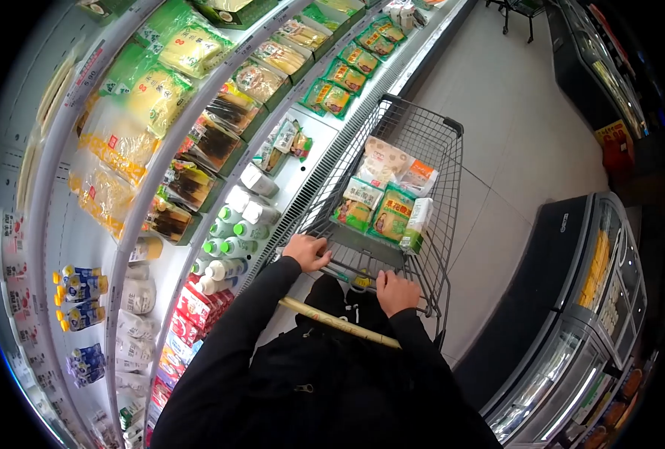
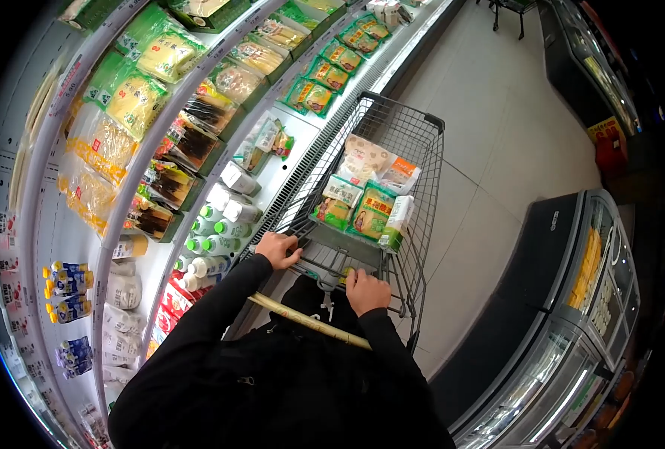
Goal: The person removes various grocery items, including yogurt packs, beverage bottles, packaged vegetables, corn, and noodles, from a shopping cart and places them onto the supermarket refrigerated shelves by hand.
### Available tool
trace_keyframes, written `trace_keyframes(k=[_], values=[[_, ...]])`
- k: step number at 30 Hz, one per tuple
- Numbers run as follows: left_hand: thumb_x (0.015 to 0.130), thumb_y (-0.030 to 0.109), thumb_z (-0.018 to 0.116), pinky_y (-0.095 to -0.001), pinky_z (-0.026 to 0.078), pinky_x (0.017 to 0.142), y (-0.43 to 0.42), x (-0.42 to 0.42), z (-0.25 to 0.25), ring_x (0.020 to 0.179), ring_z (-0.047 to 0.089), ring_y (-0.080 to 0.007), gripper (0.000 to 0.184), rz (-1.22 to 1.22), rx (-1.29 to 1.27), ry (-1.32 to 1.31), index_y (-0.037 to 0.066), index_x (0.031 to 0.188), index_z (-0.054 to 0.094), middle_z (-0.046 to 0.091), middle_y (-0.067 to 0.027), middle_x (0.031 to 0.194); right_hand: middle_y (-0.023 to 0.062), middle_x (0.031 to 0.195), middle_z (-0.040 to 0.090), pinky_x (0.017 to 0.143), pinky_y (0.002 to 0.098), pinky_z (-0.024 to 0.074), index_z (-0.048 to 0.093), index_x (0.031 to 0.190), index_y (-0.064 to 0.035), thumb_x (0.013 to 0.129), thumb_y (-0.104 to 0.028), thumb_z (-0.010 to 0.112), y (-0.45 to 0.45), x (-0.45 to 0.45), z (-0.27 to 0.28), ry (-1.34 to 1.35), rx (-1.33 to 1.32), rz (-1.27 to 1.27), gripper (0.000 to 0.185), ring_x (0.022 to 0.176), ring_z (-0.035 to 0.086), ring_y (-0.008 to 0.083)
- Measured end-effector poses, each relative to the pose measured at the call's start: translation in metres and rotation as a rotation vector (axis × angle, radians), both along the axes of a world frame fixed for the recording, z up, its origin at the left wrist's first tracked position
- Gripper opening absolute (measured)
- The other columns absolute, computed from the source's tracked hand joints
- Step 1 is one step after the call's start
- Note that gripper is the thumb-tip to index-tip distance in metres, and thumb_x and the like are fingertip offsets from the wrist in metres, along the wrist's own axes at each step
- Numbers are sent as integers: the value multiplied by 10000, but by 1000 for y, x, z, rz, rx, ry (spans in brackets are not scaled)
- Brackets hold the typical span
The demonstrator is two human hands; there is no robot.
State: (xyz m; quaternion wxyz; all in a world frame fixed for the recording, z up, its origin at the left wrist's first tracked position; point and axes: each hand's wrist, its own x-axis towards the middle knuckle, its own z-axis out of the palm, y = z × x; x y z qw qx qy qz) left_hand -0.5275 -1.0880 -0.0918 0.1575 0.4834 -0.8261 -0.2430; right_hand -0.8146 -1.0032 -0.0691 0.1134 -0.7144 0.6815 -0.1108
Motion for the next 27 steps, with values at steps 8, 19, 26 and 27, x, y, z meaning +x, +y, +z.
trace_keyframes(k=[8,19,26,27], values=[[871,395,655,-441,480,581,-2,-11,11,607,630,-320,351,-33,28,-56,84,719,597,625,-80,631,149,677,660,616,497,516,681,889,-52,991,-406,527,4,-11,-11,-74,95,-2,400,540,638,360],[838,531,735,-441,491,976,-47,-67,-3,1170,574,-394,565,-135,193,-352,73,1150,624,507,-225,1317,225,1236,524,1001,487,450,549,1354,-37,946,-521,602,-54,-48,-36,-405,471,24,635,1205,497,397],[877,428,755,-363,522,879,-87,-204,-123,1062,645,-250,718,274,1105,465,-66,1327,490,646,-189,1204,194,1215,558,996,461,445,547,1287,-11,950,-277,652,-95,-75,-146,-670,100,-578,442,1171,536,377],[877,428,755,-363,522,879,-85,-216,-137,1062,645,-250,718,268,1121,463,-66,1327,490,646,-189,1204,195,1216,536,991,467,445,527,1290,-21,934,-189,655,-94,-72,-150,-635,150,-679,414,1167,524,384]])
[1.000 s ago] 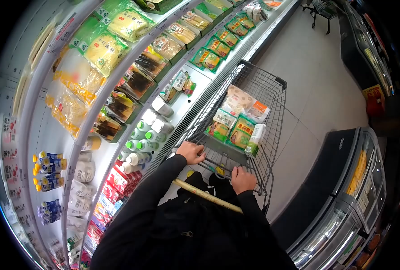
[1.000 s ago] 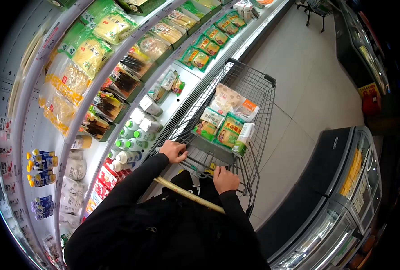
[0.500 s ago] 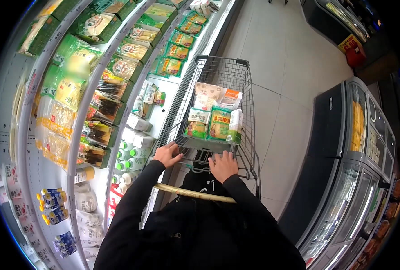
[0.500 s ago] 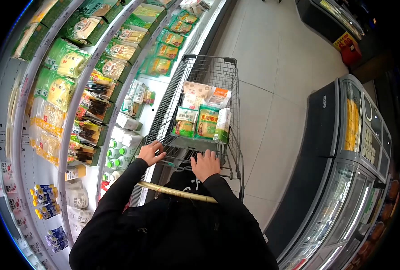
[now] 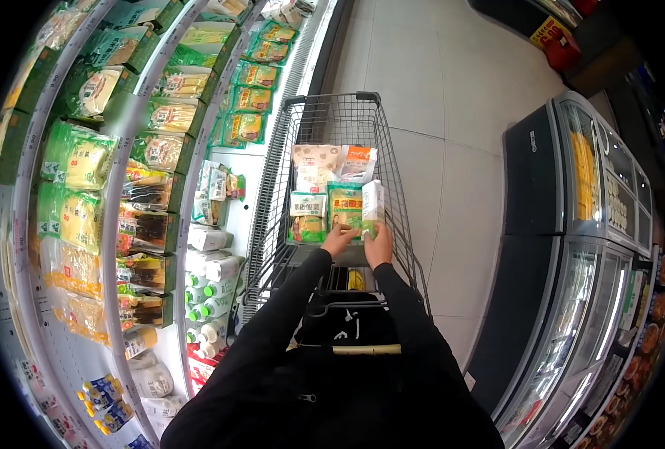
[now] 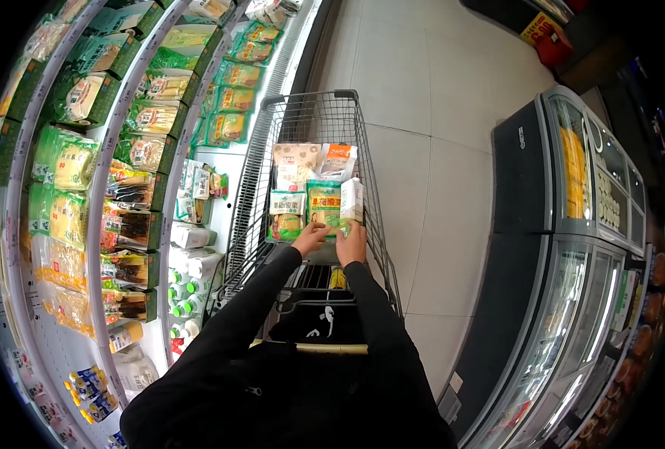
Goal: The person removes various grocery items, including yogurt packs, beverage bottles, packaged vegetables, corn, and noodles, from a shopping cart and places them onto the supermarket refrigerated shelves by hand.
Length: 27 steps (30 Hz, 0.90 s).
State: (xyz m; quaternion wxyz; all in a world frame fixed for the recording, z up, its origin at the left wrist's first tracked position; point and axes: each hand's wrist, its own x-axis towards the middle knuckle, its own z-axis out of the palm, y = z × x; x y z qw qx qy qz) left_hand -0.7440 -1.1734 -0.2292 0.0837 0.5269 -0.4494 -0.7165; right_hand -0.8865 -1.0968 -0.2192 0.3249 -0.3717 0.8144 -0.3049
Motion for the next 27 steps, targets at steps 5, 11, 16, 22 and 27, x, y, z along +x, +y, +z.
trace_keyframes(k=[5,11,16,22,27], values=[[877,408,745,-336,487,608,14,-44,-92,870,620,-207,758,158,-21,-117,-60,1380,426,624,-158,1242,222,1268,497,1024,467,429,489,1327,-24,900,-88,663,-11,-6,-23,-14,-13,-65,465,1220,481,411],[904,389,725,-369,486,983,8,-63,-127,1173,616,-317,752,215,-7,-94,-120,1378,436,596,-284,1303,285,1372,510,1068,470,424,457,1336,45,840,-204,740,-31,-31,-106,-148,337,-109,623,1281,494,442],[947,428,674,-337,450,1026,3,-58,-95,1252,559,-287,827,301,240,35,-118,1478,352,550,-259,1387,249,1174,681,917,401,532,558,1255,43,809,-241,797,-31,-36,-139,-169,250,-65,581,1095,675,362],[940,545,636,-380,435,1022,-23,-55,-48,1214,564,-275,837,325,257,36,-35,1491,390,561,-182,1374,163,1137,694,858,339,530,594,1238,40,835,-172,767,-51,-38,-56,-479,85,-167,488,1007,681,240],[947,567,626,-423,449,1001,-47,-43,-9,1179,571,-255,679,419,437,166,73,1397,502,596,-69,1301,121,1053,704,804,337,528,654,1130,45,821,-208,762,-29,-35,-14,-656,68,-171,414,903,684,220]])
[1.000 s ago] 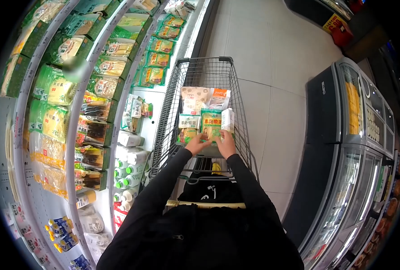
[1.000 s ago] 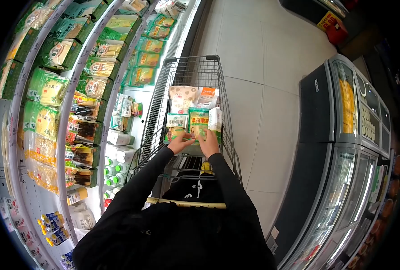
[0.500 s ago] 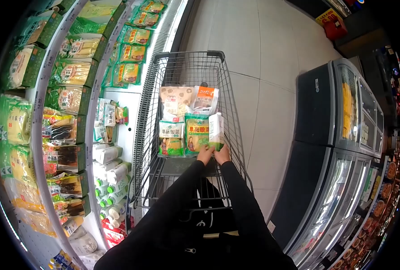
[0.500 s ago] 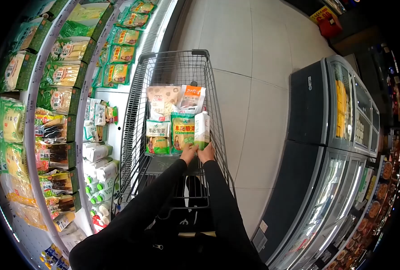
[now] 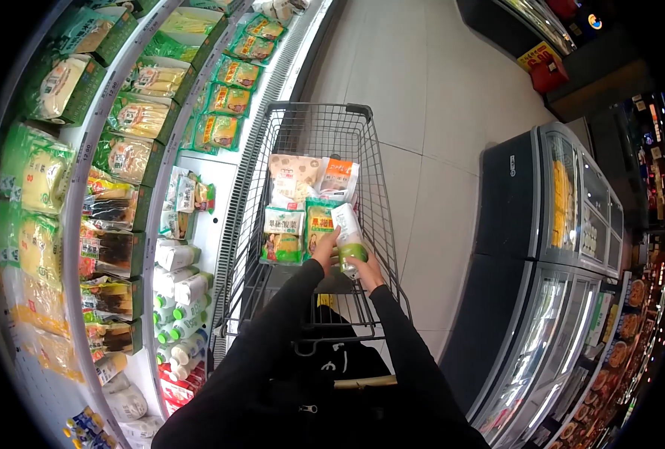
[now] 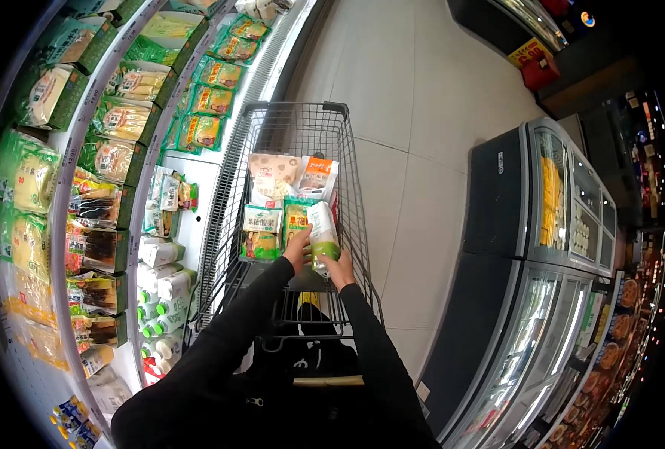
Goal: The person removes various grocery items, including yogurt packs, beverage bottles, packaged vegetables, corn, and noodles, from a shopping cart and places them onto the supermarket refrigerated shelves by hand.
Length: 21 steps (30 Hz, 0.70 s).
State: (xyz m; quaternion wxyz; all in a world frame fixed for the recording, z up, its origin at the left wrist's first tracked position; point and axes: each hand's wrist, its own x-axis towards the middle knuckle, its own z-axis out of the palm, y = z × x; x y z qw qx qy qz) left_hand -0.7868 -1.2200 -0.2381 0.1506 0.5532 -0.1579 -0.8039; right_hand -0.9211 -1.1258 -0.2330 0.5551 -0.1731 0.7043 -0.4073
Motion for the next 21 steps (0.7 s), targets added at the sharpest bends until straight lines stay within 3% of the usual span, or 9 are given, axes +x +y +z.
trace_keyframes(k=[2,4,6,9,11,14,16,19,21], values=[[967,568,603,-425,488,981,-9,0,7,1125,614,-253,626,284,29,272,92,1367,530,627,-74,1255,177,1133,654,903,376,502,590,1246,37,791,-256,784,12,8,58,312,-205,228,575,1040,648,297],[997,590,532,-418,567,886,-18,4,32,989,678,-269,598,430,0,601,99,1336,563,684,-103,1128,200,1231,559,929,419,489,465,1380,25,731,-293,832,26,24,131,679,-181,426,811,1151,565,358],[999,643,466,-418,573,878,-12,7,95,992,680,-266,657,499,-89,667,84,1330,562,680,-121,1136,213,1216,555,970,448,464,445,1399,8,735,-305,834,36,40,194,805,-283,440,830,1146,557,383],[982,728,371,-393,579,883,7,19,172,1023,684,-237,783,447,-213,685,81,1396,521,674,-115,1173,223,1260,519,980,468,462,395,1434,23,713,-274,868,62,55,238,1004,-484,410,913,1172,534,396],[942,800,326,-408,570,922,14,23,203,1072,674,-263,892,421,-266,773,71,1432,480,654,-134,1235,231,1280,501,990,478,458,370,1448,28,696,-248,885,78,61,256,982,-592,360,952,1184,524,407],[979,732,361,-444,505,1028,33,37,218,1222,597,-282,844,327,-407,862,62,1490,410,583,-165,1357,250,1314,473,1006,487,454,331,1469,28,665,-192,914,100,70,275,963,-781,280,1017,1199,514,431],[945,756,411,-449,512,1023,46,40,235,1209,606,-276,882,294,-459,957,70,1498,390,580,-149,1364,255,1319,471,995,491,462,329,1468,27,658,-198,920,112,72,282,987,-889,210,1027,1198,515,437],[855,865,383,-443,551,971,66,44,265,1163,642,-301,1027,282,-627,855,59,1491,391,600,-158,1326,260,1305,480,986,491,468,332,1463,29,658,-179,909,124,73,297,1007,-981,190,1012,1186,524,434],[818,855,492,-429,560,960,77,51,285,1162,646,-281,1053,251,-678,838,47,1485,384,606,-152,1311,263,1300,483,986,489,468,329,1462,33,660,-169,903,134,73,302,989,-1038,189,1007,1181,528,433]])
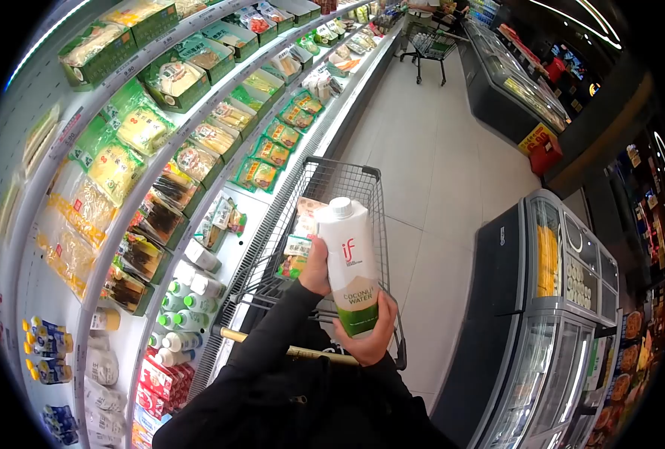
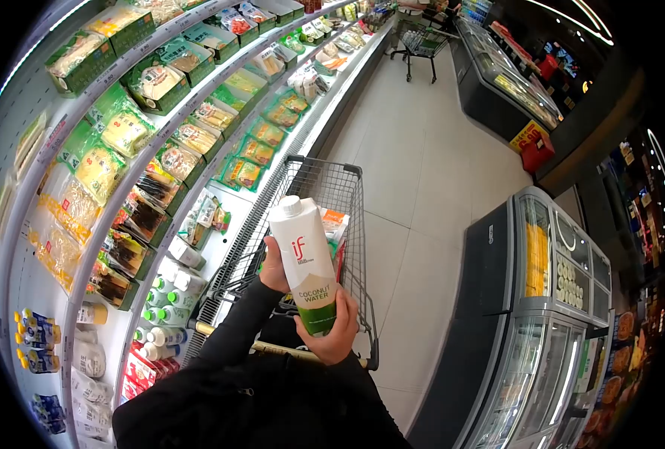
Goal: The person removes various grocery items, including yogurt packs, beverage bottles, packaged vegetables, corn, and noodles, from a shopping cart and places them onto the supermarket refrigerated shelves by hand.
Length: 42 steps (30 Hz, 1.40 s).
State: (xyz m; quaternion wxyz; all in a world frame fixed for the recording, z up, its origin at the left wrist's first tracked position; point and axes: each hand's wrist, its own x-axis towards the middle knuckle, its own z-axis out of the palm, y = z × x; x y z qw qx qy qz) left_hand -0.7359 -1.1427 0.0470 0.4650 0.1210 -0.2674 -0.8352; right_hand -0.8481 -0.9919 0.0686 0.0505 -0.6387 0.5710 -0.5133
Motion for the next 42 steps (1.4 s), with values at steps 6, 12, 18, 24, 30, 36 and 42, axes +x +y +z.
trace_keyframes(k=[6,12,18,24,30,36,42], values=[[675,578,881,-379,498,1016,35,20,97,1221,586,-227,1121,294,-385,-383,10,1492,366,572,-124,1340,243,1346,487,1021,446,450,283,1475,36,707,-204,895,-4,11,-6,-303,212,150,1011,1242,537,344],[715,365,909,-384,440,1071,64,22,126,1297,521,-268,1059,422,-580,-776,-6,1521,332,508,-173,1415,178,1384,508,1036,417,467,313,1479,13,771,-266,872,-32,17,-7,-727,282,508,944,1255,552,279],[733,337,894,-393,420,1090,79,44,137,1303,531,-321,1085,450,-799,-987,-31,1546,276,494,-233,1415,202,1622,251,1205,515,294,105,1605,-51,898,-844,314,-29,38,-5,-1386,409,800,1083,1476,320,380],[747,325,880,-407,401,1101,81,48,139,1311,515,-352,1071,455,-829,-1049,-28,1551,267,487,-247,1416,192,1624,249,1211,516,281,112,1605,-57,906,-835,297,-40,37,-13,-1477,411,897,1062,1481,302,388],[773,342,871,-389,406,1090,69,57,136,1292,529,-328,1072,470,-822,-1060,-6,1573,247,495,-239,1411,171,1621,268,1214,515,272,140,1602,-62,948,-758,367,-50,42,-6,-1315,382,903,981,1477,317,363],[777,324,871,-390,437,1050,51,87,138,1242,568,-337,1000,568,-760,-1045,36,1558,317,530,-220,1380,135,1529,385,1148,450,384,273,1541,-56,996,-381,602,-103,65,-14,-1420,447,788,715,1399,415,284],[618,68,897,-439,416,1111,21,156,139,1317,523,-362,964,773,-823,-1186,61,1474,453,517,-168,1445,130,1441,459,1099,415,425,336,1493,-50,886,-268,756,-182,92,-43,-675,707,955,770,1330,480,275]])
